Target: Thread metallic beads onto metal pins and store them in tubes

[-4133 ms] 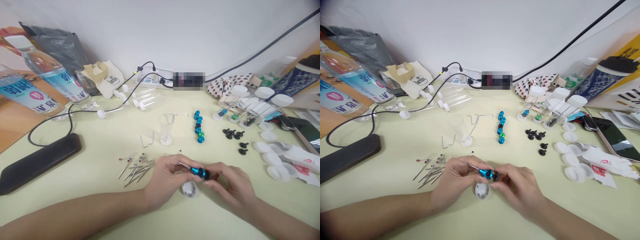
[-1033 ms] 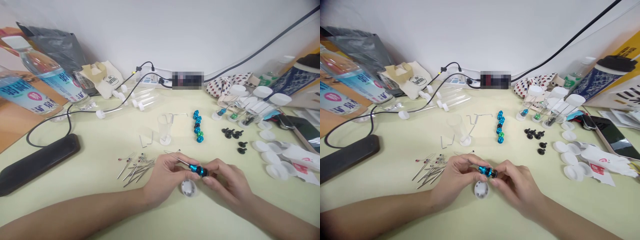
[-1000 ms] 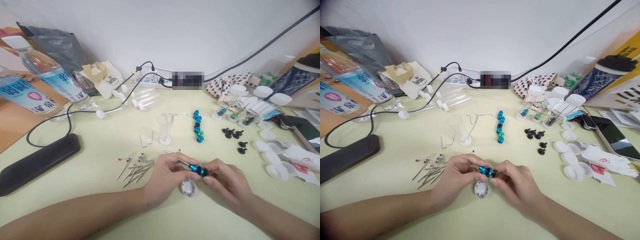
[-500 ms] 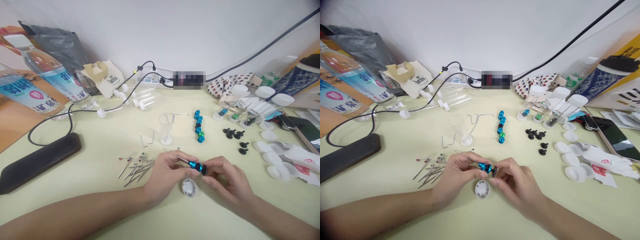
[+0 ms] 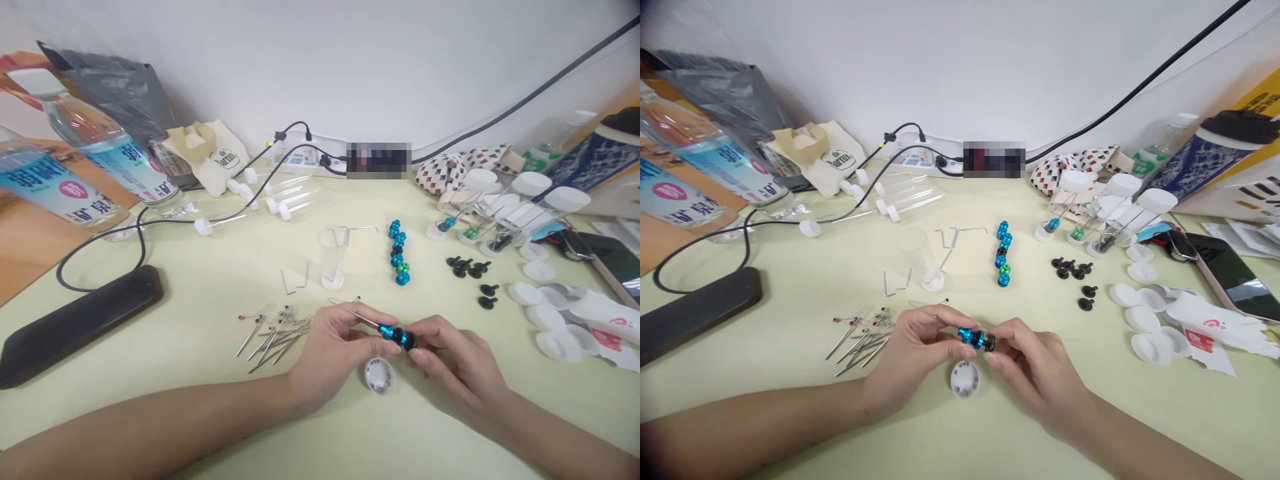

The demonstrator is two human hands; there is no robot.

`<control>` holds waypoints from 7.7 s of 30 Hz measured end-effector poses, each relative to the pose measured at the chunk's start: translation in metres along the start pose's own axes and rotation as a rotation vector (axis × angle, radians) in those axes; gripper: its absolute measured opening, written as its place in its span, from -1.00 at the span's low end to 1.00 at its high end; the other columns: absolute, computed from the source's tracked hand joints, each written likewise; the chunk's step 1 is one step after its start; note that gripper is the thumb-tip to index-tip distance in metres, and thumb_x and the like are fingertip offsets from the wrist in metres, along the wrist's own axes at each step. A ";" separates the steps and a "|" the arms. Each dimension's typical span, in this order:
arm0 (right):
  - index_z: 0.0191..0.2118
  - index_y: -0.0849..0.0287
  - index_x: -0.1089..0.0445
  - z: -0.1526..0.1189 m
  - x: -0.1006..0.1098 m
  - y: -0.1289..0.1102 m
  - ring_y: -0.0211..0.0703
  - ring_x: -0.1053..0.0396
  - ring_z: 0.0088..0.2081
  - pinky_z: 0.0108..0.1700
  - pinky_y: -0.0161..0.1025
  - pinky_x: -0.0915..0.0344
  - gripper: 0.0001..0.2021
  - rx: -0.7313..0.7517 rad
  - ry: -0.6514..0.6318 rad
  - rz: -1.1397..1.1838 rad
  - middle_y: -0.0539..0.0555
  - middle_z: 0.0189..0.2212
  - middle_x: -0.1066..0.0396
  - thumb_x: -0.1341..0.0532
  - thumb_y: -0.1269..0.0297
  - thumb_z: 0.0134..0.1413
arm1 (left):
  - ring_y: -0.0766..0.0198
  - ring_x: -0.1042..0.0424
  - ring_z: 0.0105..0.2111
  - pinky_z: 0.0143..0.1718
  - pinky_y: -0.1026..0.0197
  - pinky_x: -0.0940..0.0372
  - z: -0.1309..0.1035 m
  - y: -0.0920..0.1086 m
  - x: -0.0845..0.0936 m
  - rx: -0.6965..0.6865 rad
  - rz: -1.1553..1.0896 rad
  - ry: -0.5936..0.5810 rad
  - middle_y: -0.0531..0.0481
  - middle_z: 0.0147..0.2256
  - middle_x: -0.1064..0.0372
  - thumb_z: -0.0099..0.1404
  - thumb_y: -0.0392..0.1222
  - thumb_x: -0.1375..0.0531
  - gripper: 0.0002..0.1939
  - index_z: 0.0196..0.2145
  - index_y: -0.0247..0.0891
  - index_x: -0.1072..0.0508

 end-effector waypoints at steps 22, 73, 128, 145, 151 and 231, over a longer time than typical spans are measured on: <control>-0.11 0.10 -0.22 0.000 0.000 -0.004 -0.34 -0.27 -0.64 -0.61 -0.42 -0.19 -0.87 0.045 0.018 -0.035 -0.07 -0.56 -0.40 -0.11 0.27 0.24 | 0.23 -0.53 -0.35 -0.28 0.23 -0.45 0.000 0.000 0.001 -0.010 0.011 0.011 -0.07 -0.32 -0.55 -0.01 -0.30 -0.40 -0.80 -0.36 -0.31 -0.57; -0.07 0.10 -0.22 -0.001 0.004 -0.004 -0.33 -0.32 -0.60 -0.59 -0.44 -0.19 -0.85 0.039 0.085 -0.058 -0.09 -0.58 -0.40 -0.11 0.31 0.24 | 0.29 -0.51 -0.34 -0.29 0.32 -0.42 0.001 0.000 0.001 -0.034 0.013 -0.017 -0.02 -0.32 -0.55 0.03 -0.33 -0.38 -0.83 -0.35 -0.27 -0.58; -0.23 0.17 -0.32 0.001 -0.005 -0.003 -0.30 -0.16 -0.59 -0.52 -0.35 -0.10 -0.70 0.051 -0.068 0.004 -0.05 -0.59 -0.22 0.08 0.14 0.33 | 0.24 -0.52 -0.36 -0.31 0.25 -0.43 -0.001 -0.002 0.001 0.011 0.018 -0.002 -0.06 -0.33 -0.55 -0.01 -0.31 -0.40 -0.81 -0.36 -0.29 -0.57; -0.02 0.12 -0.14 -0.008 0.002 0.007 -0.27 -0.30 -0.58 -0.56 -0.37 -0.25 -0.77 -0.013 0.061 0.073 -0.03 -0.55 -0.38 0.07 0.16 0.34 | 0.26 -0.50 -0.37 -0.31 0.26 -0.40 0.001 0.000 0.002 0.008 0.033 0.015 -0.06 -0.34 -0.54 0.01 -0.30 -0.39 -0.81 -0.34 -0.27 -0.58; -0.09 0.14 -0.26 -0.006 0.001 0.004 -0.31 -0.29 -0.60 -0.55 -0.37 -0.21 -0.73 0.008 0.010 0.062 -0.03 -0.54 -0.37 0.08 0.13 0.34 | 0.30 -0.49 -0.37 -0.31 0.29 -0.41 0.000 -0.001 0.000 -0.003 0.000 -0.010 -0.04 -0.33 -0.54 0.01 -0.34 -0.39 -0.82 -0.35 -0.28 -0.57; -0.19 0.12 -0.23 -0.003 -0.006 0.005 -0.32 -0.26 -0.59 -0.52 -0.37 -0.17 -0.75 -0.050 -0.059 0.007 -0.06 -0.56 -0.33 0.12 0.15 0.35 | 0.39 -0.45 -0.53 -0.41 0.37 -0.37 0.001 -0.003 -0.001 0.064 -0.005 0.003 0.05 -0.51 -0.49 -0.03 -0.35 -0.40 -0.81 -0.40 -0.34 -0.51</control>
Point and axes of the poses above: each hand's wrist, its own z-axis towards the middle knuckle, its own x-axis out of the back of the hand, y = z × x, the point moved 7 cm from there along z, towards the middle knuckle
